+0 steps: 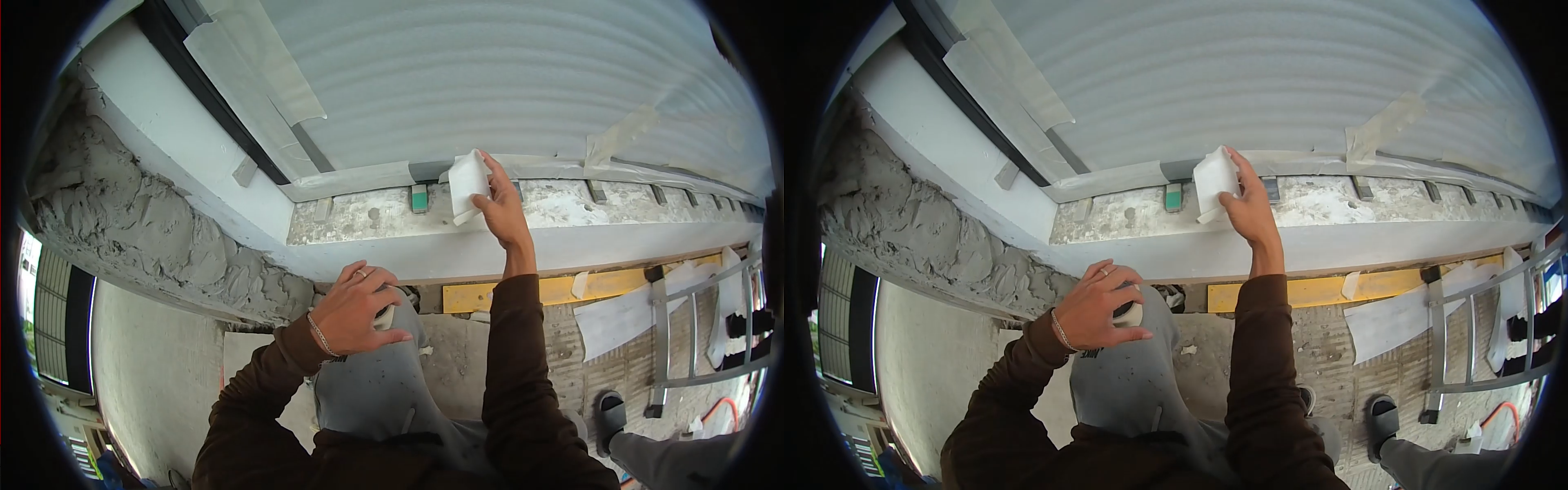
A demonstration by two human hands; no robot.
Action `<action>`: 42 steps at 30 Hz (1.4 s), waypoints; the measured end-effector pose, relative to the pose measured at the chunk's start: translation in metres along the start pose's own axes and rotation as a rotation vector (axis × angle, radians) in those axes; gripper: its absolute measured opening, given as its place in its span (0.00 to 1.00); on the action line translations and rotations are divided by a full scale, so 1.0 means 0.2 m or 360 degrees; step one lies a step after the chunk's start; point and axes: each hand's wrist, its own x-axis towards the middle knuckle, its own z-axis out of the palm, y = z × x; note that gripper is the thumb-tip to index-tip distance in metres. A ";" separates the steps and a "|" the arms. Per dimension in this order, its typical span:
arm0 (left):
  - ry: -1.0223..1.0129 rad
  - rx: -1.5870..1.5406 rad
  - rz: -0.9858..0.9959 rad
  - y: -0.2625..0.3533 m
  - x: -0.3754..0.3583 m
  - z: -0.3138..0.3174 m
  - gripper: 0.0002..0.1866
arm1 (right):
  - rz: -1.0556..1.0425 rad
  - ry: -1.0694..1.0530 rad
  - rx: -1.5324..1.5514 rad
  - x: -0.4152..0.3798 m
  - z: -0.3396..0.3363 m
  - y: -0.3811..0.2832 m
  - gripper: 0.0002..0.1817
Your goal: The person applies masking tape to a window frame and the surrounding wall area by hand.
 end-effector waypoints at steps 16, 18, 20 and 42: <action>0.0444 -0.1116 -0.0586 -0.42 0.70 -0.07 0.21 | -0.0123 -0.0291 -0.0352 -0.06 0.26 -0.17 0.40; 0.0418 -0.0985 -0.0637 -0.43 0.72 -0.07 0.17 | -0.0337 -0.0204 -0.0296 -0.03 0.28 -0.03 0.40; 0.0508 -0.0942 -0.0613 -0.44 0.72 -0.05 0.11 | -0.0208 -0.0071 -0.0033 -0.06 0.36 -0.01 0.43; 0.0735 -0.1541 -0.0676 -0.79 0.69 0.16 0.17 | -0.0257 0.0828 -0.0251 0.18 0.16 0.15 0.08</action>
